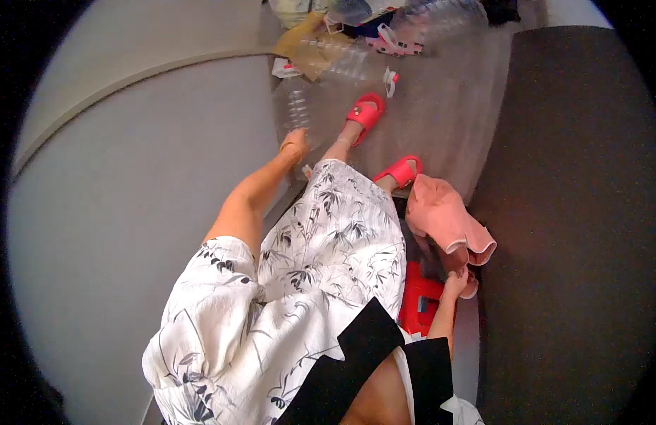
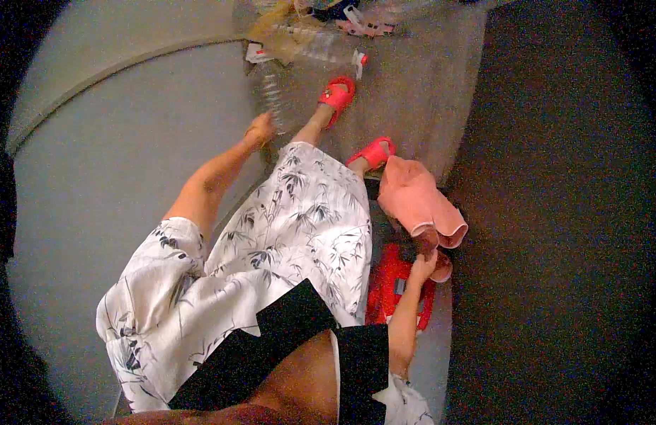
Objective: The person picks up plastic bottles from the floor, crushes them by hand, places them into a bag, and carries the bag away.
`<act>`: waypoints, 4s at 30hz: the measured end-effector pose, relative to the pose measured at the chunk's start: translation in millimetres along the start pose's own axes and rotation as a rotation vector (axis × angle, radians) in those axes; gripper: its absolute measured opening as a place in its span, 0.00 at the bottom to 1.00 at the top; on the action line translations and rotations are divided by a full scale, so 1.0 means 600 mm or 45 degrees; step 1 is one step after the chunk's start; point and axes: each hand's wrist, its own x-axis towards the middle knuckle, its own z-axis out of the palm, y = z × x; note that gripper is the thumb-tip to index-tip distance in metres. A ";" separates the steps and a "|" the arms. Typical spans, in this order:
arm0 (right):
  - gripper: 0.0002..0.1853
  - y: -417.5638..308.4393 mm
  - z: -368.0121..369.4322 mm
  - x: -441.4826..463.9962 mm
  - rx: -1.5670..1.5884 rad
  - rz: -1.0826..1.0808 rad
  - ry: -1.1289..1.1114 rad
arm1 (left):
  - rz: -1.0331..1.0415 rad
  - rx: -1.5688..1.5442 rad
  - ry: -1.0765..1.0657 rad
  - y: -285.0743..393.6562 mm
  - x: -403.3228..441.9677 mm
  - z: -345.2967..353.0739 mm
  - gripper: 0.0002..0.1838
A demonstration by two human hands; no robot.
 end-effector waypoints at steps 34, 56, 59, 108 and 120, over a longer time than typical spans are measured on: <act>0.28 -0.302 0.185 -0.194 -0.301 -0.962 0.001 | 1.471 -0.211 0.814 0.107 -0.107 -0.125 0.13; 0.17 -0.699 -0.206 -0.391 0.301 -1.370 -0.229 | 1.866 -0.659 0.364 0.295 -0.564 -0.543 0.34; 0.18 -0.665 -0.230 -0.382 0.633 -1.386 -0.345 | 1.903 -1.078 0.453 0.202 -0.530 -0.555 0.35; 0.16 -0.684 -0.357 -0.428 -0.149 -2.464 -0.108 | 1.364 -2.549 -1.005 0.128 -0.443 -0.276 0.39; 0.25 -0.653 -0.336 -0.438 0.150 -2.103 -0.576 | 1.624 -2.254 -1.458 0.110 -0.448 -0.219 0.48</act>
